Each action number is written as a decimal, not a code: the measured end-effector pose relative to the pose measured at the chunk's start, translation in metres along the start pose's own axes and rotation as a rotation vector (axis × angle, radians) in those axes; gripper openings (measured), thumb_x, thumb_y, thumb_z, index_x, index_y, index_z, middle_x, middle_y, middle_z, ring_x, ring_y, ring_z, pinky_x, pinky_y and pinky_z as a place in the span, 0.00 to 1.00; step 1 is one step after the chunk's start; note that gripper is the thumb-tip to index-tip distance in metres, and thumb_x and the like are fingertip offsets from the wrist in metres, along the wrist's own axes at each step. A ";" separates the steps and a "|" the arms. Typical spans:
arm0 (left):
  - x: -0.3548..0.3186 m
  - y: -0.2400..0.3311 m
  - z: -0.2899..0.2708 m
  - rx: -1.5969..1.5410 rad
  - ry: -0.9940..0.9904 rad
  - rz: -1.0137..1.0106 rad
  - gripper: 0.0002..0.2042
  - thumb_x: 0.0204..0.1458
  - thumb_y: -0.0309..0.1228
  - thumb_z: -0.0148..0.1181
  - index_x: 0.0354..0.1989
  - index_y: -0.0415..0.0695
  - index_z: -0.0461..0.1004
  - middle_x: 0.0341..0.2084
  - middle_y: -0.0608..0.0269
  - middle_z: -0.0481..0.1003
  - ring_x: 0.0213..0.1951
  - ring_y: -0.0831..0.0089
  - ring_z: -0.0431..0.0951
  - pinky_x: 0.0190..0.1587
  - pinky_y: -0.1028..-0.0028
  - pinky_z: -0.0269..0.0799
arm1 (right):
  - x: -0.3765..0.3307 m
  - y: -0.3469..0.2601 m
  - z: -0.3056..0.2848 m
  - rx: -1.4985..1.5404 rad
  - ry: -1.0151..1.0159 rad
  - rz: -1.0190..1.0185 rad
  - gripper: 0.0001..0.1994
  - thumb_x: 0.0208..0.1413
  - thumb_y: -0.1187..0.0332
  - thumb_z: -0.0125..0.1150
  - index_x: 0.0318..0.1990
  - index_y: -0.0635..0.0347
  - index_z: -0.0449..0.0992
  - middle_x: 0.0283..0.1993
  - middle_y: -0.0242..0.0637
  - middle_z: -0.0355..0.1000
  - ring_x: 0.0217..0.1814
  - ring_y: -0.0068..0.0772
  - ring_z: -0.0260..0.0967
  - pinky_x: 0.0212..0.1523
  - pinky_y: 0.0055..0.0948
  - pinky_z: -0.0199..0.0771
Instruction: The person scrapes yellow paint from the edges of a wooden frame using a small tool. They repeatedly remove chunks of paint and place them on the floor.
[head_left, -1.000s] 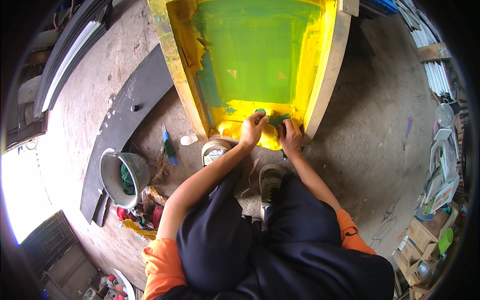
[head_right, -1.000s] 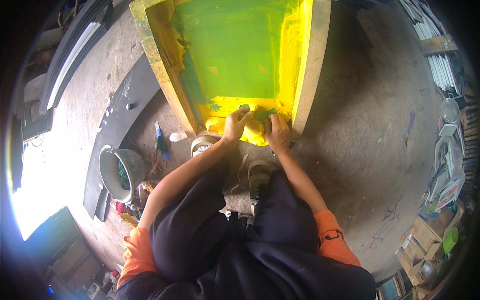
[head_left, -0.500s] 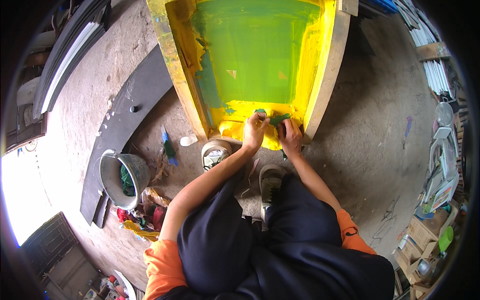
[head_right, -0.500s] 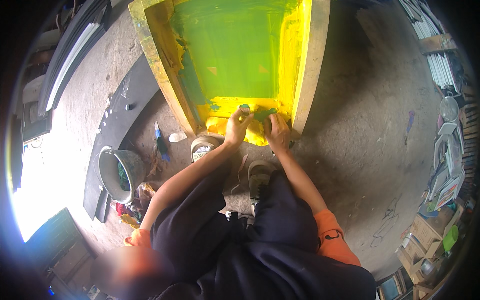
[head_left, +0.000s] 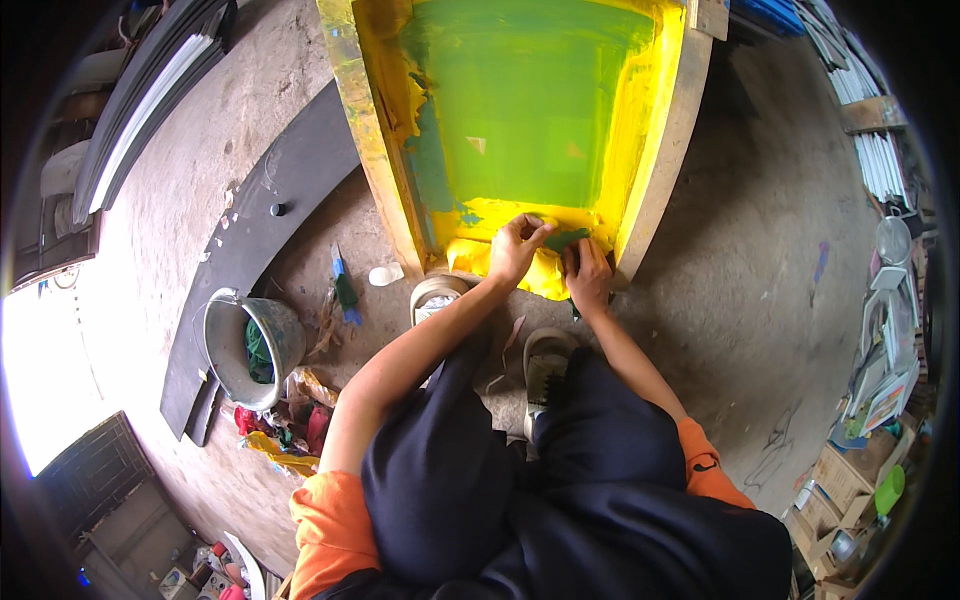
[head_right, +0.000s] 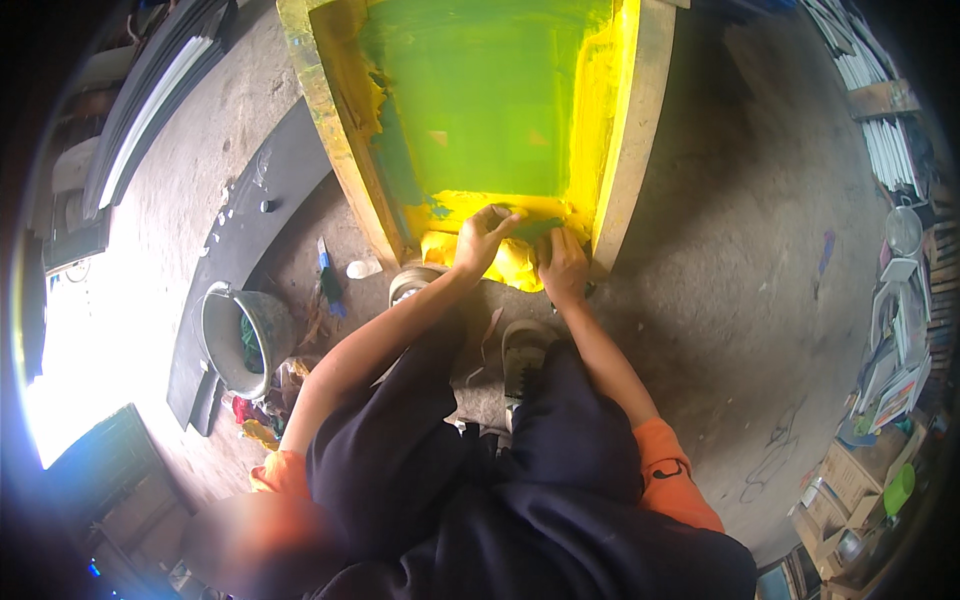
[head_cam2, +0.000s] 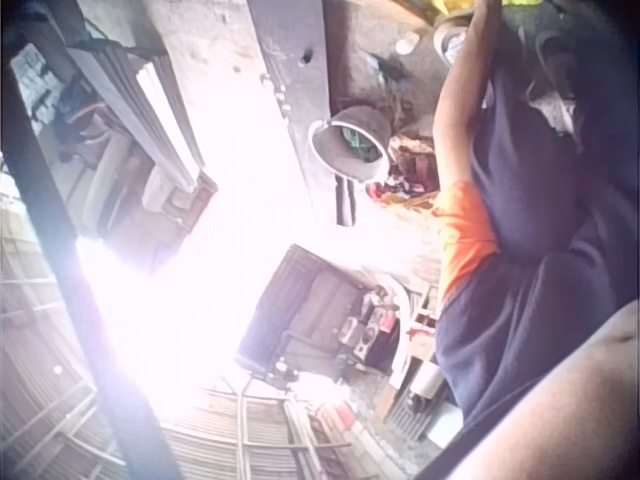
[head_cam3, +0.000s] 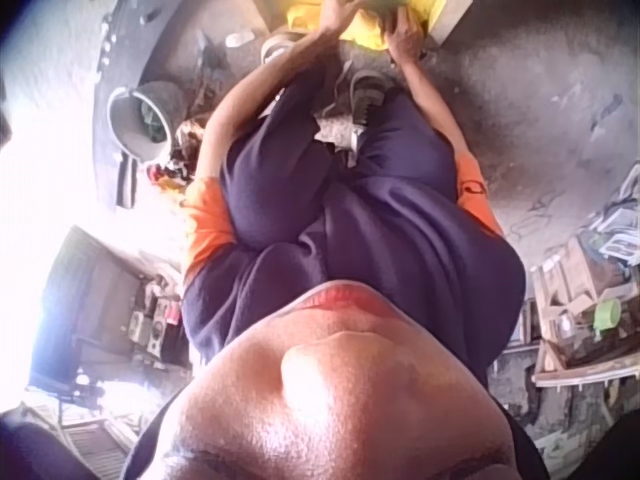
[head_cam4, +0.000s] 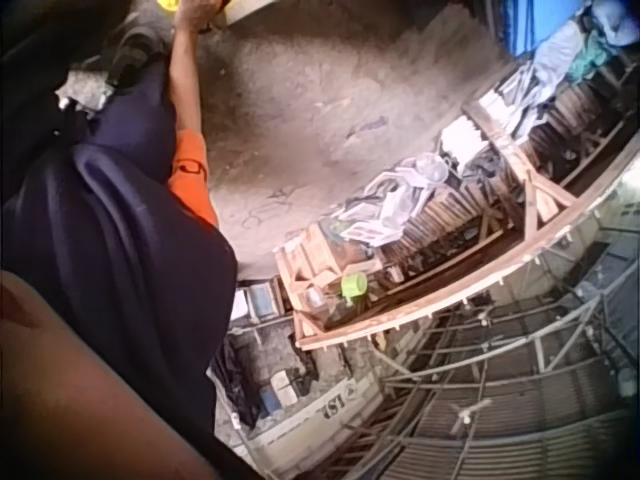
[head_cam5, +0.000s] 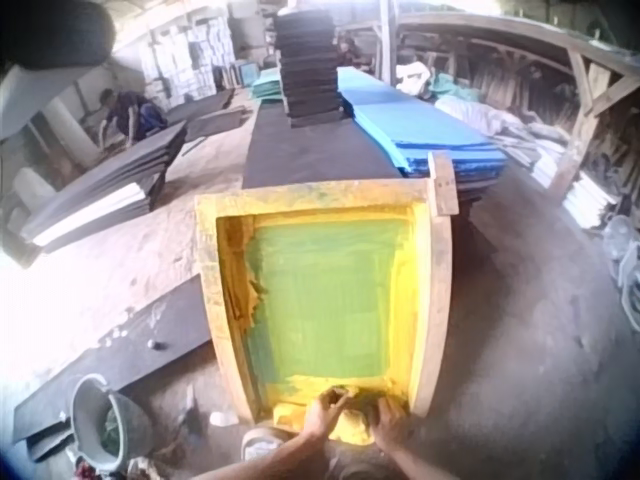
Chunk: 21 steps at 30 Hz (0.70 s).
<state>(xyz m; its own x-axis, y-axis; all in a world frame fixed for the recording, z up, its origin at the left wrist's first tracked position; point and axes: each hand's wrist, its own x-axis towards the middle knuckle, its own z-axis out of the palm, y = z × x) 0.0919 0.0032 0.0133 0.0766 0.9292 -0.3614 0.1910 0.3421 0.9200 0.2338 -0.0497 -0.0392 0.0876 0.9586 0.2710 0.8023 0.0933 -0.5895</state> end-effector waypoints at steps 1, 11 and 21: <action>0.001 -0.002 0.000 -0.021 -0.006 0.002 0.12 0.50 0.35 0.60 0.31 0.36 0.72 0.21 0.64 0.74 0.26 0.80 0.71 0.32 0.78 0.68 | 0.000 0.000 0.000 0.001 -0.001 -0.004 0.06 0.48 0.72 0.57 0.32 0.63 0.67 0.30 0.45 0.66 0.33 0.49 0.67 0.33 0.39 0.68; 0.004 -0.018 0.010 -0.055 0.085 0.014 0.11 0.51 0.34 0.57 0.31 0.37 0.70 0.20 0.63 0.72 0.24 0.78 0.68 0.30 0.76 0.66 | -0.002 0.003 -0.001 0.011 -0.014 -0.020 0.07 0.48 0.73 0.57 0.33 0.63 0.67 0.30 0.46 0.66 0.33 0.50 0.66 0.32 0.39 0.68; 0.001 -0.021 0.017 -0.171 0.135 -0.108 0.11 0.51 0.35 0.57 0.31 0.38 0.71 0.21 0.64 0.72 0.25 0.79 0.68 0.29 0.77 0.65 | 0.000 0.000 -0.003 0.027 -0.001 -0.041 0.06 0.48 0.73 0.57 0.30 0.62 0.66 0.29 0.44 0.65 0.31 0.48 0.66 0.32 0.38 0.68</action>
<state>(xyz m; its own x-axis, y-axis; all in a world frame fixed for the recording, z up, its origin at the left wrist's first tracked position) 0.1049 -0.0053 -0.0096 -0.0685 0.8924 -0.4459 0.0214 0.4482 0.8937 0.2356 -0.0504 -0.0368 0.0542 0.9541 0.2945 0.7892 0.1398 -0.5981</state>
